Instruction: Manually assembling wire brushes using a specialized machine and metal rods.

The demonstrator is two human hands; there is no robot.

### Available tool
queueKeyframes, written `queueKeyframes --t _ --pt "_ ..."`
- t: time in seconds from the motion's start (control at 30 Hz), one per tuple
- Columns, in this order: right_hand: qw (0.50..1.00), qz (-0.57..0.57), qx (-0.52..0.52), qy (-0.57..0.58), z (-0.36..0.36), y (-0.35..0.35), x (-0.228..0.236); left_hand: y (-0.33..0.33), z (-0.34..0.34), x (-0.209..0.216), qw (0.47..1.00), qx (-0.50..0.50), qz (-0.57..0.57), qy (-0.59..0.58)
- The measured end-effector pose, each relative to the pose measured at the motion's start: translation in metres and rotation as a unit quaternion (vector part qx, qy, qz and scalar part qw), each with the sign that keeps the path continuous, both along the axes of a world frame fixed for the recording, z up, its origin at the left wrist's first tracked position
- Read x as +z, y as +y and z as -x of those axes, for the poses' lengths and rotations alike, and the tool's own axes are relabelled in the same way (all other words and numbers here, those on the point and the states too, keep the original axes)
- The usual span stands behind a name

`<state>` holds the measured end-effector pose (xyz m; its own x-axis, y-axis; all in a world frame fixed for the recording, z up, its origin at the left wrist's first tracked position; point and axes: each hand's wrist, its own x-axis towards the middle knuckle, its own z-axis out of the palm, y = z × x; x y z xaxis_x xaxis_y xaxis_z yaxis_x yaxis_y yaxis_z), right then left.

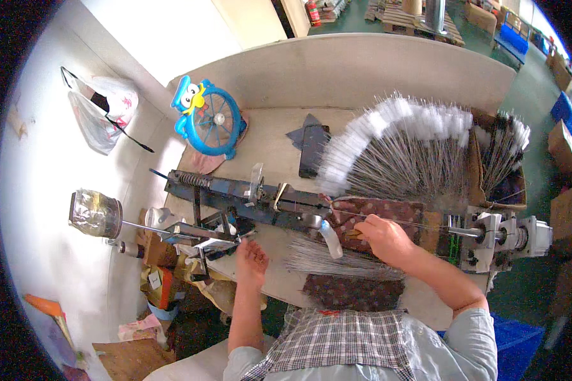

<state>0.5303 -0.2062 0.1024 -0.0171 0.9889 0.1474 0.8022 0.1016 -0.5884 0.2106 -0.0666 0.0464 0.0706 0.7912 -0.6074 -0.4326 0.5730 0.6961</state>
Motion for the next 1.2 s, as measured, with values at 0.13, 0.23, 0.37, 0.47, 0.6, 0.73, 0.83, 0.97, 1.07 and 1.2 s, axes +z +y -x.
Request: queueKeyframes --t 0.13,0.23,0.37,0.47,0.6,0.73,0.83,0.97,1.07,1.2 --pt "0.998 -0.044 0.032 -0.007 0.001 0.005 -0.002 0.012 0.016 0.005 0.998 0.025 0.017 -0.056" --pt "0.999 -0.025 0.032 -0.005 0.004 0.004 -0.004 0.017 0.017 -0.001 0.998 0.047 0.019 -0.047" --pt "0.999 -0.017 0.022 0.016 0.004 -0.004 0.013 0.016 0.010 -0.006 0.995 0.081 -0.012 -0.059" --pt "0.998 -0.057 0.015 -0.003 -0.003 -0.011 0.037 0.008 -0.010 -0.003 0.993 0.100 -0.064 -0.010" --pt "0.986 -0.150 -0.063 -0.030 -0.014 -0.009 0.067 -0.057 -0.080 0.033 0.957 -0.131 -0.245 0.087" --pt "0.979 -0.120 -0.126 0.103 -0.033 -0.004 0.050 -0.093 -0.172 0.060 0.950 -0.266 -0.153 -0.052" --pt "0.980 -0.074 -0.130 0.130 -0.038 -0.017 0.051 -0.093 -0.203 0.049 0.942 -0.256 -0.202 -0.076" --pt "0.978 -0.072 -0.142 0.136 -0.051 -0.034 0.050 -0.096 -0.214 0.047 0.936 -0.270 -0.224 -0.034" --pt "0.975 -0.107 -0.151 0.126 -0.053 -0.039 0.049 -0.100 -0.219 0.047 0.927 -0.287 -0.240 -0.024" --pt "0.976 -0.096 -0.152 0.123 -0.060 -0.040 0.051 -0.099 -0.222 0.045 0.920 -0.287 -0.266 -0.028"
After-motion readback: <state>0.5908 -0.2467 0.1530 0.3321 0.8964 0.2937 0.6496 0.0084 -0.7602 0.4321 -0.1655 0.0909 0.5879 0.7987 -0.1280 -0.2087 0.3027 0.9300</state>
